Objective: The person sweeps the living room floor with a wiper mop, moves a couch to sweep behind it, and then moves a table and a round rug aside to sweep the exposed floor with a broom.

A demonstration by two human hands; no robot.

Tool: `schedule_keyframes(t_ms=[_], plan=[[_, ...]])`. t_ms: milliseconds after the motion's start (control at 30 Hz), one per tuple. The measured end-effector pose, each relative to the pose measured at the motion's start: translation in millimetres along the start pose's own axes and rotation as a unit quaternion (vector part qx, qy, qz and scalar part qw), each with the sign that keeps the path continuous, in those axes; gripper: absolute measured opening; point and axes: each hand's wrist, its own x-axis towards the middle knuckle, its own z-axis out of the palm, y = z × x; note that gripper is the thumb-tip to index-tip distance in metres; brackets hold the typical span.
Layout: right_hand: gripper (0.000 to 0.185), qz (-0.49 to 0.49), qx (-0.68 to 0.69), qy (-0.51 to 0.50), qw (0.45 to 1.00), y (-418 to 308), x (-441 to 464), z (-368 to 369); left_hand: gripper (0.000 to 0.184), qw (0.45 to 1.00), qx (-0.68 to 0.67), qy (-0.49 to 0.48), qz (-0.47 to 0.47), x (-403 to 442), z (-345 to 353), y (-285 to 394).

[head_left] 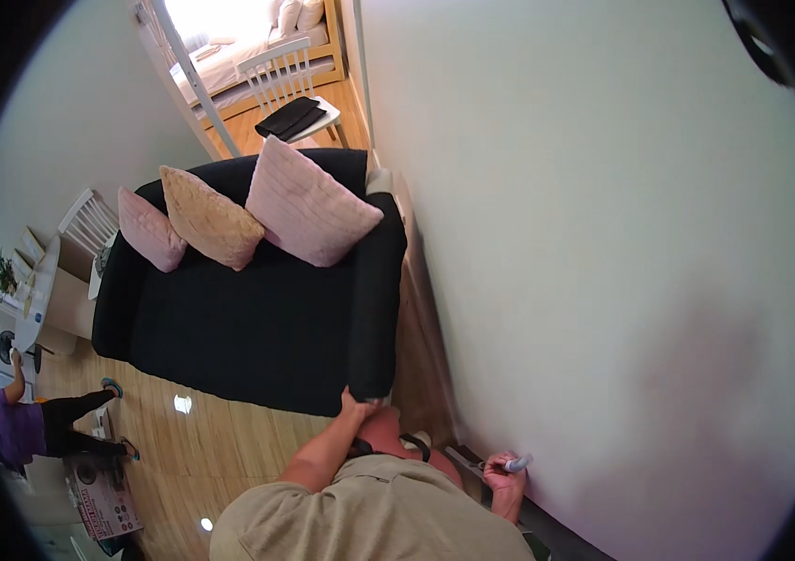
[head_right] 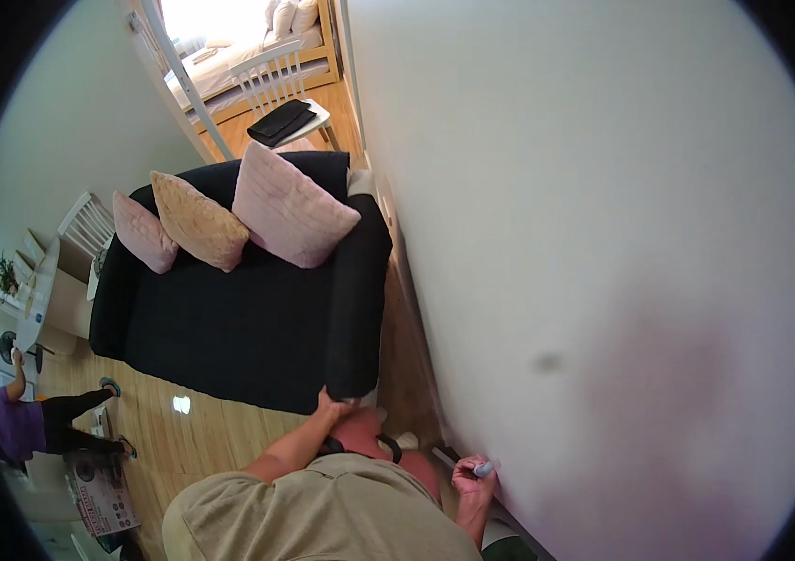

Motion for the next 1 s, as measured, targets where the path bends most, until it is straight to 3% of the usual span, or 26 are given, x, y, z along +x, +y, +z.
schedule_keyframes(t_ms=[67,133,200,233,267,300,367,433,467,500,600,667,1000], plan=[[0.02,0.034,-0.003,-0.009,0.999,-10,3,-39,0.057,0.999,-0.003,-0.017,-0.047,7,9,9],[0.019,0.065,-0.006,-0.019,0.998,-20,0,-73,0.06,1.0,0.011,-0.011,-0.012,52,9,27],[0.015,0.179,-0.236,-0.05,0.954,-19,-27,-97,0.062,0.999,0.027,-0.006,0.021,79,15,37],[0.015,0.179,-0.23,-0.052,0.955,-29,-29,-115,0.066,0.995,0.045,-0.047,0.074,90,16,37],[0.018,0.178,-0.305,0.047,0.934,-42,-33,-133,0.069,0.986,0.062,-0.088,0.125,94,24,39],[0.024,0.175,-0.374,0.145,0.899,-52,-37,-149,0.069,0.986,0.068,-0.086,0.126,98,33,42],[0.037,0.12,-0.523,0.12,0.835,-63,-62,-171,0.076,0.996,0.052,0.059,0.031,88,47,42],[0.047,0.05,-0.752,-0.02,0.657,-139,-39,-269,0.079,0.993,-0.003,0.114,-0.008,87,64,45],[0.047,0.018,-0.806,-0.002,0.592,-139,-48,-277,0.081,0.983,-0.06,0.166,-0.044,89,71,46],[0.047,0.002,-0.833,0.036,0.552,-133,-54,-278,0.081,0.983,-0.058,0.167,-0.046,88,75,43],[0.048,0.0,-0.855,0.118,0.505,-99,-65,-275,0.082,0.986,-0.063,0.156,-0.003,104,81,48],[0.048,-0.001,-0.866,0.14,0.48,-86,-63,-279,0.08,0.966,-0.095,0.217,-0.103,122,84,66],[0.05,-0.045,-0.918,0.115,0.378,-48,-51,-326,0.087,0.961,-0.109,0.231,-0.105,128,90,53]])
